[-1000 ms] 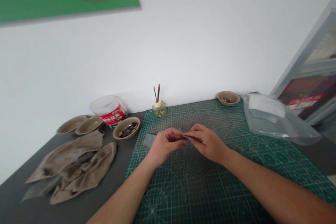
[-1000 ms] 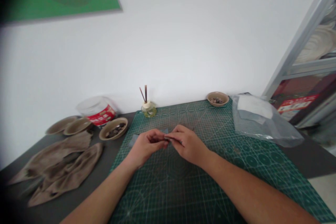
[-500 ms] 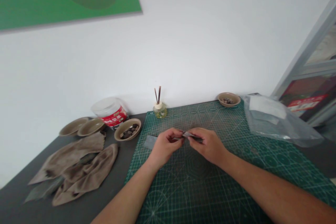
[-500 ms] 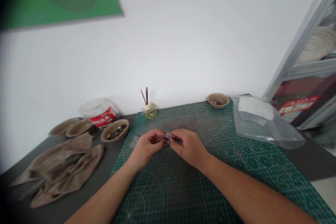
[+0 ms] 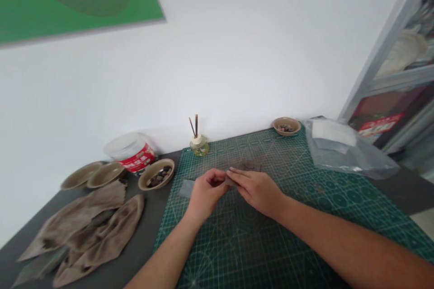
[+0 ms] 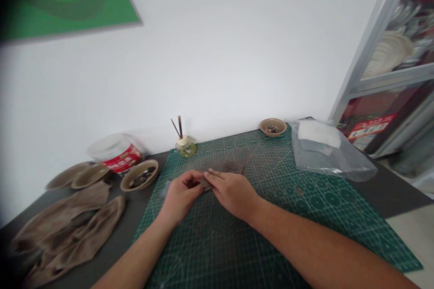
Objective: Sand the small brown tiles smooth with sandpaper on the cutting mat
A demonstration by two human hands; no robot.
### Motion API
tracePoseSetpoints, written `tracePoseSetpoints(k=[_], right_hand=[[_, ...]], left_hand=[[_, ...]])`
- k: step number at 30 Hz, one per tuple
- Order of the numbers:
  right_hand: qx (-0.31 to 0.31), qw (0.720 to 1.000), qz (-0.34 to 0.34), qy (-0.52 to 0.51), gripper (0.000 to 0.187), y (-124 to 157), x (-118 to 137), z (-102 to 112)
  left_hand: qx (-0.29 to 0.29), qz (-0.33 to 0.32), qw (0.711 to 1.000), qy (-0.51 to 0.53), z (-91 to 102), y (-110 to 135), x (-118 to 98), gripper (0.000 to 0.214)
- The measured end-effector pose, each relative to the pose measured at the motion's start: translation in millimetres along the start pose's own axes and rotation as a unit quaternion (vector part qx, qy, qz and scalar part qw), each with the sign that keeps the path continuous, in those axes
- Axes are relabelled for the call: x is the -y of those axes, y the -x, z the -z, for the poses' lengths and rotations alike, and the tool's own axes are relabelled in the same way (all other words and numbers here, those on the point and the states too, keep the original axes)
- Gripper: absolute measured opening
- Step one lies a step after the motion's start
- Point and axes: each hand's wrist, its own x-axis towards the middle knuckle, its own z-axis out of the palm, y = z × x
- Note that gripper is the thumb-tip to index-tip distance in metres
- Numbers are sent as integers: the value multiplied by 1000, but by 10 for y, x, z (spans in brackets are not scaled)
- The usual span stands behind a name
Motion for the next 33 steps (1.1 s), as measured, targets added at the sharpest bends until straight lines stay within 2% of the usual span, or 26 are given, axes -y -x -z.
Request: tracePoseSetpoints(k=[7,13,18,22,24,28,31,33], right_hand=[[-5,998,26,60,49,19,5,-39],[-16,997,34,73,52,19,6,-49],[4,995,-70,75,46,-9,-50,-19],[-33,993,-111,21,40,-28,-16,40],[-61,993,-97,-9,38,-32,18,69],[-96,994,-5,-42,42,-36,60,93],[-75,996,49,-22,49,-34,58,78],[-56,997,61,1,51,-30,49,66]], left_hand=[[-38,-10,999,10,-53,32,-101,12],[-60,-20,998,30,-70,48,-148,12],[-68,-13,996,50,-64,53,-152,15],[-52,-36,995,77,-78,59,-144,18],[-53,-45,995,76,-83,59,-129,18],[-55,-49,997,27,-72,57,-101,14],[-54,-58,997,-9,-63,58,-88,13],[-59,-56,996,-23,-63,60,-78,12]])
